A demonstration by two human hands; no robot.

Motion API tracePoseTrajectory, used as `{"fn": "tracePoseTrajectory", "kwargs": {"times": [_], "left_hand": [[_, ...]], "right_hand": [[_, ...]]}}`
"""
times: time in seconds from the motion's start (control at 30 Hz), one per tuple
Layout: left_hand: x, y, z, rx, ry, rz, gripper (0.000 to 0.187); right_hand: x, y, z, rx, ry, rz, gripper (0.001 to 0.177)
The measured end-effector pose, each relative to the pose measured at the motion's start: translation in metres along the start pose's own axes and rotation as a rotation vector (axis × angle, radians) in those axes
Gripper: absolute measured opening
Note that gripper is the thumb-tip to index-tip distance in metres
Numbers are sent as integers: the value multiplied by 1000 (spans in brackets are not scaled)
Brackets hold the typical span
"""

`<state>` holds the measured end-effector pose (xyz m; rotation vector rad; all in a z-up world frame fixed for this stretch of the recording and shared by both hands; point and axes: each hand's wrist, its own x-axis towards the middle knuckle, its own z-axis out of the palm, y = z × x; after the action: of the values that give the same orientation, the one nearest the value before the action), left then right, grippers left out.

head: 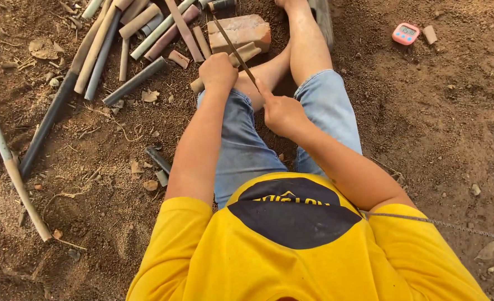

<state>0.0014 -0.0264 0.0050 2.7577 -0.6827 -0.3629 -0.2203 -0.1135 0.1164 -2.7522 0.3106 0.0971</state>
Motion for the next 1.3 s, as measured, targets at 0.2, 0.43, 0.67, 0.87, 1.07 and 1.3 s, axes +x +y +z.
{"fn": "tracePoseTrajectory", "kwargs": {"times": [0.2,0.43,0.67,0.87,1.07,1.3], "left_hand": [[2,4,-3,24,-49,22,18],[-2,2,-6,33,7,54,16],[2,3,-1,56,-5,73,18],[0,0,10,96,114,98,12],[-4,-1,-3,0,57,115,23],[-2,3,0,45,-5,148,28]], "right_hand": [[-11,-4,-16,46,-43,26,72],[12,-2,-5,4,-31,11,74],[-17,4,-16,75,-173,63,77],[19,1,-9,54,-151,74,76],[-4,-5,-24,136,-292,5,73],[12,16,-23,55,-226,-54,70]]}}
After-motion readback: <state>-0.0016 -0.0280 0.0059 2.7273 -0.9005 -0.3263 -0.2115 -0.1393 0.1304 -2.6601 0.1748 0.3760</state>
